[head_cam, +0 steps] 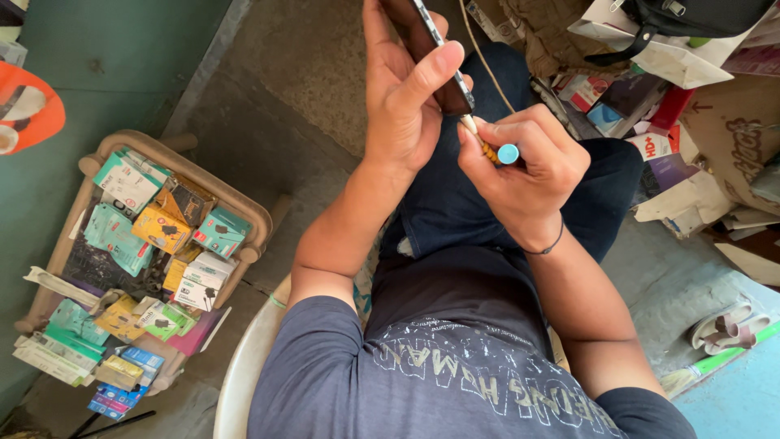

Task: The person uses a small screwdriver to pry open a smartphone, removes the back cover, and repeatedly disconnects and reconnects the battery connector. The phone is held in one hand while the other hand manipulates the tool and battery tab. The device is opened and closed multiple times during the clip.

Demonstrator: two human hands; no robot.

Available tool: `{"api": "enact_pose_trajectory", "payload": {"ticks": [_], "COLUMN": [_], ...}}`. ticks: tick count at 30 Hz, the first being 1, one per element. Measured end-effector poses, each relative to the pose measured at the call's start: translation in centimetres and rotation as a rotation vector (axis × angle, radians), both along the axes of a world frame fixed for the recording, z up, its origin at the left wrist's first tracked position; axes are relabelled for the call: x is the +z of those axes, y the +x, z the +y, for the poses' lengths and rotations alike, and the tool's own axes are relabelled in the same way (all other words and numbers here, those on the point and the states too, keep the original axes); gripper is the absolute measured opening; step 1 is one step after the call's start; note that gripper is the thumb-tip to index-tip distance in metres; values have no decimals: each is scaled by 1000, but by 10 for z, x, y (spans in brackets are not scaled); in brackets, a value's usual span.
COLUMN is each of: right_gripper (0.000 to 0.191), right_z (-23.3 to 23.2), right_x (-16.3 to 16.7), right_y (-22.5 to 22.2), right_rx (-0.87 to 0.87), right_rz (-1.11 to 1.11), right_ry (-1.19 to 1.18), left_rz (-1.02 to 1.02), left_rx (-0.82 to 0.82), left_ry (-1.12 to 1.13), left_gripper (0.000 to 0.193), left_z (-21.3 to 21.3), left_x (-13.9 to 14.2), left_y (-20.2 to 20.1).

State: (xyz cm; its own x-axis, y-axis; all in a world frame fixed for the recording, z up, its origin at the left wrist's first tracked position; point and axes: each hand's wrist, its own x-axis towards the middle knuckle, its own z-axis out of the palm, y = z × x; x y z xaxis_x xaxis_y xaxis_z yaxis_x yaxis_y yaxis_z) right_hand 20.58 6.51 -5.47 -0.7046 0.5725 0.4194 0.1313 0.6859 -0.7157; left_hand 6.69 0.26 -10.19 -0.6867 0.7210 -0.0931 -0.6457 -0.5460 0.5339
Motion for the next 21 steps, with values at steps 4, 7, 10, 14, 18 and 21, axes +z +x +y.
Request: {"api": "enact_pose_trajectory", "payload": {"ticks": [4,7,10,14,18,21], "right_gripper": [23,22,23,23,33,39], "right_z": [-2,-2,-1,3,12,19], "right_x": [-4,-7,-10,-13,-15,-16], "right_y": [0,0,1,3,9,14], "right_rx": [3,-8,-6,4,13,-25], "right_rz": [23,29,42,48,95,109], "right_ry": [-23,-44,-58,-69,-90,-132], "left_rz": [3,23,58,131,344,500], "left_rx": [0,-3,0,54,72,147], "left_ry": [27,22,16,4,-155,-125], "left_gripper": [77,78,76,85,110,114], "left_z": [-1,0,-1,2,3,7], "left_x": [1,1,2,4,4,0], "left_y": [2,4,5,8,16,25]}}
